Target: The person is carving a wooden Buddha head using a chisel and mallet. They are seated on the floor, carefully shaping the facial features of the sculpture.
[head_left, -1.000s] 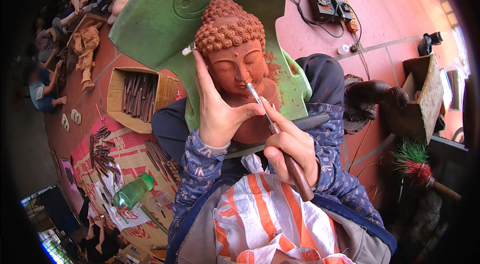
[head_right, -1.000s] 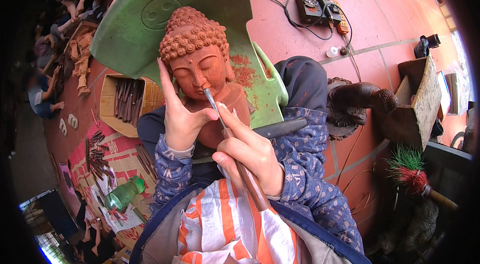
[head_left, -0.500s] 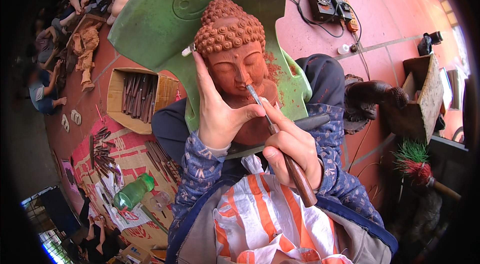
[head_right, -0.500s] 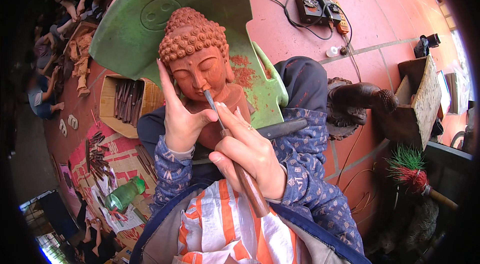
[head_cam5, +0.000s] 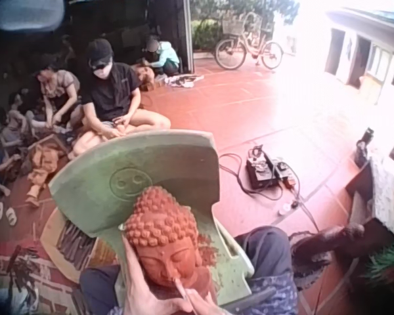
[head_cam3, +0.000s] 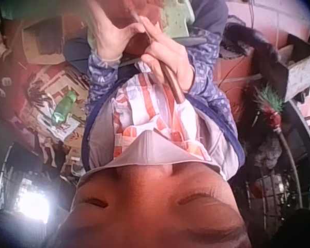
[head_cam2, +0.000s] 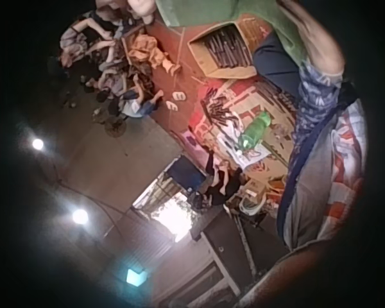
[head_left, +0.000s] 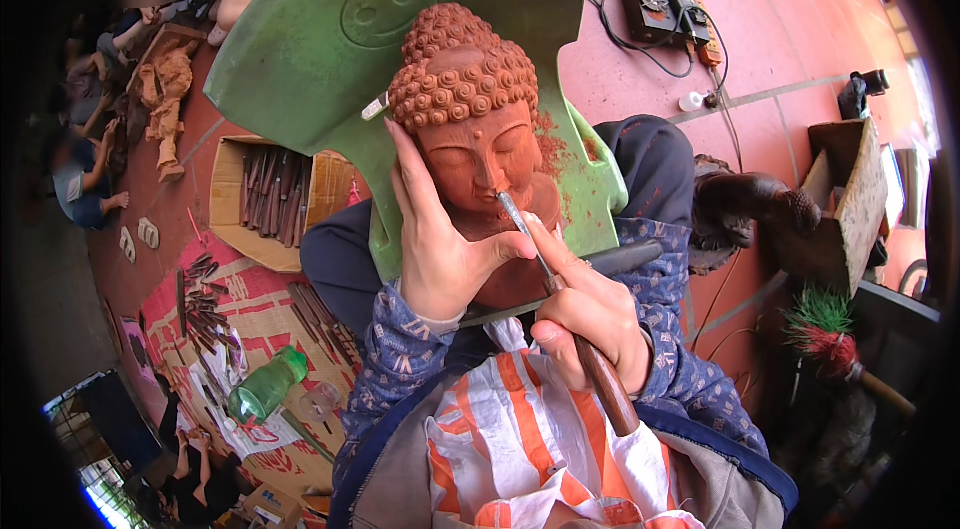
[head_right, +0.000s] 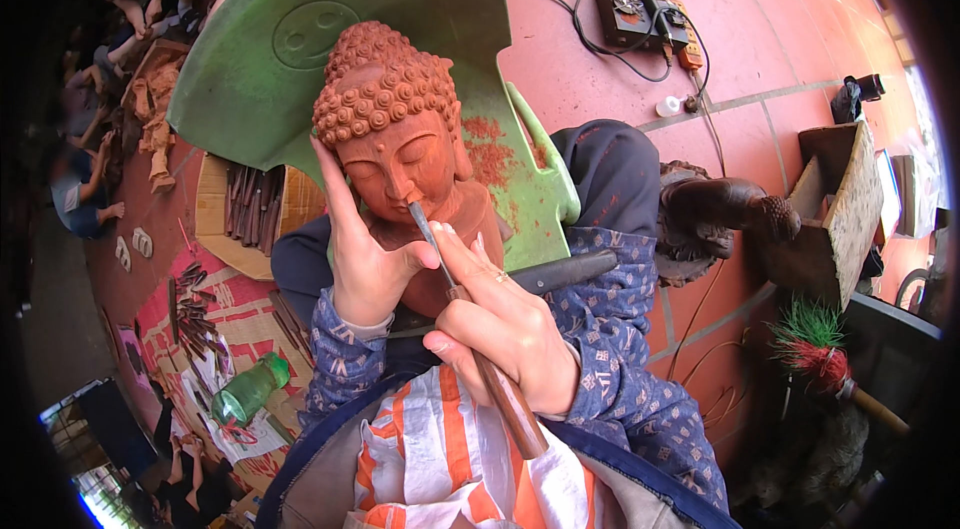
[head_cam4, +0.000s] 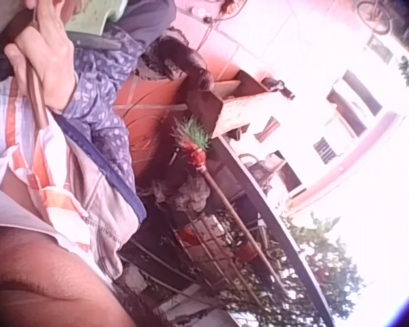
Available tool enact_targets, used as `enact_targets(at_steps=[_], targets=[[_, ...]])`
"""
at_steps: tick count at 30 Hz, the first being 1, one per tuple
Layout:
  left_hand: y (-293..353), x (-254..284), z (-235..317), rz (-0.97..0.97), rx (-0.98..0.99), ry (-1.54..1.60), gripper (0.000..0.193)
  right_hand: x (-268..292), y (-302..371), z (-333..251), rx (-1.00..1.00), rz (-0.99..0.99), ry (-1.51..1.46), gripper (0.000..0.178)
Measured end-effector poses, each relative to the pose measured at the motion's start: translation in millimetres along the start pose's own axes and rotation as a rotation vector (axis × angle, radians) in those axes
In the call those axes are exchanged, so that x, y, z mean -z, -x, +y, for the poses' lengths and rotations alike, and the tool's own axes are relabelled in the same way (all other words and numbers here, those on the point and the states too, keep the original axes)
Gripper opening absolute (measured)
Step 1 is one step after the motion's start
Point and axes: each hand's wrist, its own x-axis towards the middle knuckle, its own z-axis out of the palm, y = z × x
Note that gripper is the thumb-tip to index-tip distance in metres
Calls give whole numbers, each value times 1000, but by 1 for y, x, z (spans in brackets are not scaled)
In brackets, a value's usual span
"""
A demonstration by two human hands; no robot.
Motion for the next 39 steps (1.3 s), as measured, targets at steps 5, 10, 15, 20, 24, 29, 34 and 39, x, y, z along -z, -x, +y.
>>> enact_targets(at_steps=[5, 10, 15, 20, 24, 29, 34, 39], targets=[[0, 0, 2, 5, -9, -16, 149, -2, 1, 2, 4, 18, 2, 22], [-1, 1, 2, -3, -19, -41, 148, -2, 1, 3, -30, 4, 30, 23], [0, 4, 7, -13, -17, -91, 148, -3, -1, 6, 8, 17, 48, 21], [-2, 2, 4, -7, -36, -75, 152, 0, 6, 15, 54, 126, -17, 20], [-3, 3, 2, -14, -18, -38, 153, -2, 9, 10, 13, 103, -27, 17], [-3, 4, 1, -31, -12, -18, 153, -8, 6, 9, 84, 56, 25, 19], [-3, 4, 2, -37, 6, -16, 151, -8, 5, 7, 87, 32, 56, 19], [-3, 5, 0, -39, -12, -33, 150, -8, 2, 3, 68, 33, 68, 20]])
